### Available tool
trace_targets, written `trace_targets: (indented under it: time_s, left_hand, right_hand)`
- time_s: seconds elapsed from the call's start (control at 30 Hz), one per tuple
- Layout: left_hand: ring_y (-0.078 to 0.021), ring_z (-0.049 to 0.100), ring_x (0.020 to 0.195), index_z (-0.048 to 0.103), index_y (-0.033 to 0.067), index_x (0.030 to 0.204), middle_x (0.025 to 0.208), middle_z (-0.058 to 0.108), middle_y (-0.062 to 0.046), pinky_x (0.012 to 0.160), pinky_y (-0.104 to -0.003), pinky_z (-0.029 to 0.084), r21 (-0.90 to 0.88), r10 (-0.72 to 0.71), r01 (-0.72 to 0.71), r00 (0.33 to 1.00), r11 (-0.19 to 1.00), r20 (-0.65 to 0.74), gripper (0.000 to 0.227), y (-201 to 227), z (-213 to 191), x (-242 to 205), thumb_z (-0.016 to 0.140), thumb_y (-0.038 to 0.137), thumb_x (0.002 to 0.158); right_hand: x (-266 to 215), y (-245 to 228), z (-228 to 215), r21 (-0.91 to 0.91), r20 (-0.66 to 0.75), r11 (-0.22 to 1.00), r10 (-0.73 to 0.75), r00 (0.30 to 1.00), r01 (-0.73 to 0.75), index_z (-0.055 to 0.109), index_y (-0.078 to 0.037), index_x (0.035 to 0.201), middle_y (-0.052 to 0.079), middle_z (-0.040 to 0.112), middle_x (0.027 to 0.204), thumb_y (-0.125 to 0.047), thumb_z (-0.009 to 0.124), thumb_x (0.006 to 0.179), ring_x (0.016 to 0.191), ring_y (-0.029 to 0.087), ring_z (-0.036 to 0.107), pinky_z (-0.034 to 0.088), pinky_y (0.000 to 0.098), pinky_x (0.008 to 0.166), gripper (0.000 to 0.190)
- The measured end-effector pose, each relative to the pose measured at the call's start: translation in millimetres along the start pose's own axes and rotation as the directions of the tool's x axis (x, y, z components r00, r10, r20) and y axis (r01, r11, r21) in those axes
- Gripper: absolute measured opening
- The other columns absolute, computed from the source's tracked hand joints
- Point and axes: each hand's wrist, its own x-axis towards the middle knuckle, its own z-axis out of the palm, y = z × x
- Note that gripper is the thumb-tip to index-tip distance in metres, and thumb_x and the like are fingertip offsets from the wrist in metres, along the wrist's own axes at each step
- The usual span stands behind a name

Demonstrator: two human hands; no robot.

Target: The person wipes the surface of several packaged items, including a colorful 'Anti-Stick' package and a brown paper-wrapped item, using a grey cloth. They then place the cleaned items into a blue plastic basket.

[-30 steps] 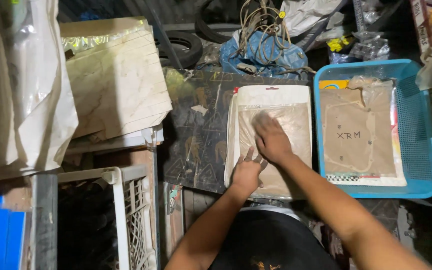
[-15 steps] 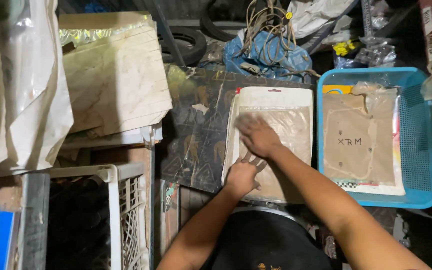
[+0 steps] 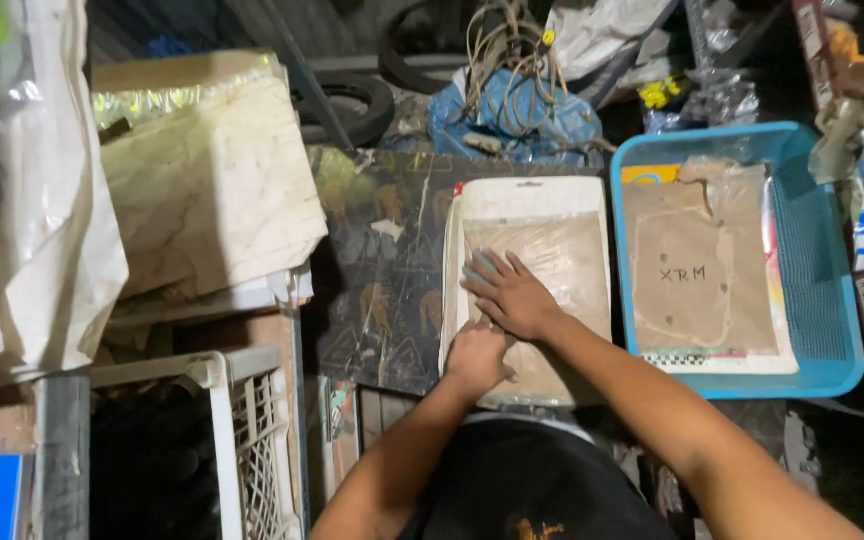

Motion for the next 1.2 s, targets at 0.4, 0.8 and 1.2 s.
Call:
trace_targets:
  time_s: [0.4, 0.8, 1.2]
  left_hand:
    - [-0.0401, 0.028, 0.152, 0.051, 0.0174, 0.150, 0.162, 0.041, -0.009, 0.116, -0.059, 0.036, 0.004, 0.042, -0.042, 0.994, 0.999, 0.099, 0.081, 9, -32, -15, 0.081, 0.042, 0.079]
    - [-0.0408, 0.032, 0.151, 0.053, 0.0201, 0.148, 0.160, 0.045, -0.008, 0.114, -0.059, 0.038, 0.012, 0.048, -0.048, 0.997, 0.999, 0.065, 0.081, 4, -14, -6, 0.082, 0.044, 0.077]
    - [-0.0408, 0.034, 0.149, 0.056, 0.0211, 0.146, 0.159, 0.045, -0.007, 0.113, -0.059, 0.040, 0.015, 0.065, -0.065, 0.996, 0.998, 0.053, 0.080, 4, -17, -6, 0.083, 0.045, 0.075]
  right_hand:
    - [-26, 39, 36, 0.042, -0.383, 0.743, 0.629, 0.676, -0.668, 0.044, -0.017, 0.159, 0.018, 0.037, 0.164, -0.040, 0.051, 0.103, 0.153, 0.042, 0.027, 0.022, 0.0569, 0.124, 0.061]
    - [-89, -8, 37, 0.158, -0.260, 0.847, 0.531, 0.806, -0.507, 0.051, -0.033, 0.150, -0.001, 0.040, 0.165, -0.034, 0.047, 0.101, 0.156, 0.029, 0.028, 0.027, 0.0537, 0.123, 0.049]
    - [-116, -34, 50, -0.003, -0.288, 0.911, 0.394, 0.873, -0.412, 0.055, -0.027, 0.146, 0.005, 0.053, 0.152, -0.044, 0.052, 0.097, 0.149, 0.027, 0.041, 0.032, 0.0530, 0.121, 0.051]
